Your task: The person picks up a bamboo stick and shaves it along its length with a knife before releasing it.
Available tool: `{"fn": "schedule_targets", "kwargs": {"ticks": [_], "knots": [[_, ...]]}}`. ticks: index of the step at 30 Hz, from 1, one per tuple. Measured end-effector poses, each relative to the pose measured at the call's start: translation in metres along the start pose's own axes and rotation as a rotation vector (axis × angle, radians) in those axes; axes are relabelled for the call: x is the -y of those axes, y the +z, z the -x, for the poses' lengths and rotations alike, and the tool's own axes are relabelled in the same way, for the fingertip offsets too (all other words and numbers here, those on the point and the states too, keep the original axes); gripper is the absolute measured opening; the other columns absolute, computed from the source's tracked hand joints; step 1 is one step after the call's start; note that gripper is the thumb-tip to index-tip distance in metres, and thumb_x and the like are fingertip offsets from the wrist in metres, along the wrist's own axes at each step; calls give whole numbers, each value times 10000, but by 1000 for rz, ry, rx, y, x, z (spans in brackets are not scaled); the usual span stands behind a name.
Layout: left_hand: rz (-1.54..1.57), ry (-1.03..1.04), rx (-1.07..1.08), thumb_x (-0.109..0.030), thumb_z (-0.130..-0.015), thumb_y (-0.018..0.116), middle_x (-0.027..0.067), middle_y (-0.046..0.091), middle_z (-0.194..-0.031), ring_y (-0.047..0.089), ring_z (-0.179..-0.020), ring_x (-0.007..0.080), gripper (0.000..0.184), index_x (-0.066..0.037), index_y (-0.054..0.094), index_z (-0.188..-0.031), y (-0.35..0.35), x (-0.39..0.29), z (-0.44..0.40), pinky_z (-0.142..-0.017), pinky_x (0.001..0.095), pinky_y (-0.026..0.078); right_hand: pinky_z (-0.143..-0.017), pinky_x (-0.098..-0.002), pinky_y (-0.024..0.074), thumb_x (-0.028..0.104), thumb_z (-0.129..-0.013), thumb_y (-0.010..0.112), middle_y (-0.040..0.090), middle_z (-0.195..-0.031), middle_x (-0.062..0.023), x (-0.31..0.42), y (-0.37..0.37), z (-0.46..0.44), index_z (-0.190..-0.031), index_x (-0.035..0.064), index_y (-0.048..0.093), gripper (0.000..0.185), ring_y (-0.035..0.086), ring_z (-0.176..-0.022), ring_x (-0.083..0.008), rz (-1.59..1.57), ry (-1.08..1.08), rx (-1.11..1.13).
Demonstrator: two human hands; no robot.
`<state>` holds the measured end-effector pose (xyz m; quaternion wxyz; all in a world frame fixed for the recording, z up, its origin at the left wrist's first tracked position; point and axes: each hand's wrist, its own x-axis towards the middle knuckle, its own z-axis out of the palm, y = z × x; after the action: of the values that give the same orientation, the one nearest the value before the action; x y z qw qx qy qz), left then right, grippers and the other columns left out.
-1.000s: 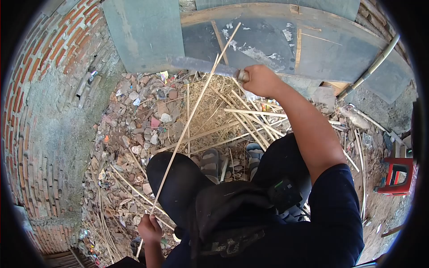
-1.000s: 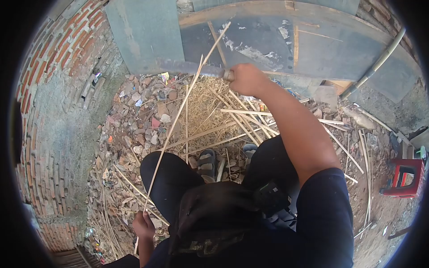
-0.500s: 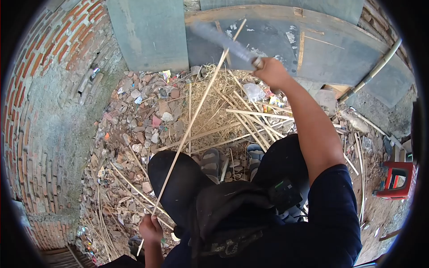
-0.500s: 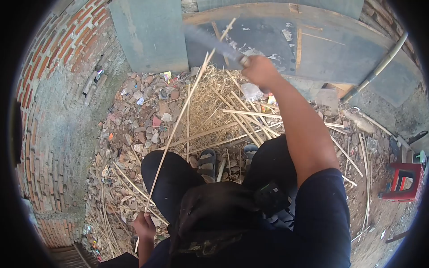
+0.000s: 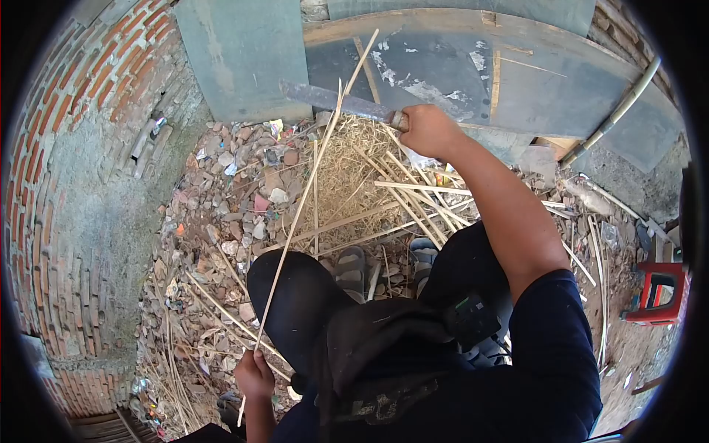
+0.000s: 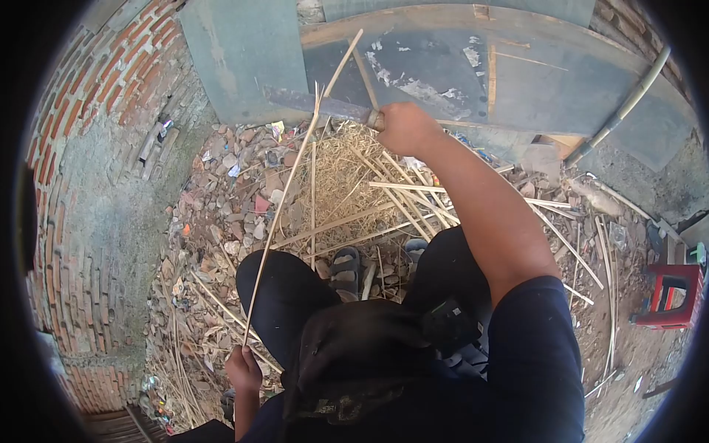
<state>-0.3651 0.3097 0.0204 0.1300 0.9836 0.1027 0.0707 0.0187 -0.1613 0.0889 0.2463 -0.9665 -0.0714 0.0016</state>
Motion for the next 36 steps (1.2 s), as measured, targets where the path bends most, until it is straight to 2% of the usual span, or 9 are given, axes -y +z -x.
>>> {"fn": "schedule_targets", "kwargs": {"ticks": [4, 7, 11, 15, 24, 27, 30, 34, 36], "knots": [[-1, -3, 13, -263, -1042, 493, 226, 548, -598, 565, -577, 472, 367, -32, 521, -758, -11, 1, 3, -523, 524, 410, -731, -436, 549, 233, -762, 750, 697, -835, -175, -6, -3, 3, -949, -19, 667, 325, 691, -779, -314, -217, 156, 325], [1, 13, 37, -273, -1046, 493, 222, 542, -598, 563, -579, 469, 378, -30, 522, -758, -18, 1, -3, -527, 521, 414, -698, -427, 531, 246, -761, 769, 671, -808, -144, -18, -3, 4, -927, -23, 651, 337, 664, -755, -274, -676, 201, 618], [25, 16, 26, -275, -1048, 484, 219, 541, -603, 560, -580, 470, 382, -31, 518, -757, -10, 4, -4, -529, 522, 413, -780, -444, 551, 274, -754, 783, 719, -904, -208, -10, -6, 5, -999, -8, 680, 388, 710, -838, -343, -217, 89, 72], [21, 15, 4, -279, -1048, 478, 217, 543, -604, 563, -582, 468, 379, -34, 519, -762, -6, 7, -1, -529, 524, 415, -864, -467, 555, 231, -769, 709, 727, -999, -225, -13, -13, 5, -1034, 20, 708, 338, 704, -947, -382, -41, 60, -82], [-24, 3, -10, -289, -1048, 476, 213, 552, -610, 564, -570, 467, 377, -40, 527, -770, -6, 9, 0, -518, 522, 414, -856, -464, 563, 222, -776, 696, 730, -987, -215, -5, -3, 5, -1045, 48, 712, 321, 704, -937, -381, 53, -8, -9], [-40, 0, -1, -310, -1062, 452, 223, 555, -626, 568, -597, 473, 400, -28, 530, -789, -9, 8, 0, -539, 529, 408, -859, -457, 563, 218, -786, 692, 732, -996, -212, -15, -10, 4, -1067, 60, 712, 323, 707, -936, -374, -75, 55, 36], [-38, 41, -25, -294, -1050, 470, 219, 554, -619, 566, -584, 469, 379, -31, 530, -783, -5, 7, 0, -527, 526, 410, -863, -456, 561, 209, -778, 700, 732, -1004, -210, -18, -25, 0, -1094, 64, 714, 348, 709, -931, -365, -239, 272, 5], [-26, 23, -6, -272, -1039, 489, 216, 555, -614, 560, -574, 473, 357, -32, 529, -777, -9, 4, -4, -515, 529, 410, -762, -439, 543, 202, -751, 737, 718, -871, -225, -20, -3, 9, -1061, 13, 705, 364, 704, -814, -370, 47, -95, -24], [-39, 39, 12, -290, -1057, 464, 209, 540, -607, 555, -577, 465, 388, -30, 523, -774, -12, 4, -5, -534, 522, 410, -841, -449, 546, 172, -739, 711, 720, -970, -231, -18, -15, 12, -1107, 30, 708, 395, 700, -917, -375, -40, 2, 55]]}}
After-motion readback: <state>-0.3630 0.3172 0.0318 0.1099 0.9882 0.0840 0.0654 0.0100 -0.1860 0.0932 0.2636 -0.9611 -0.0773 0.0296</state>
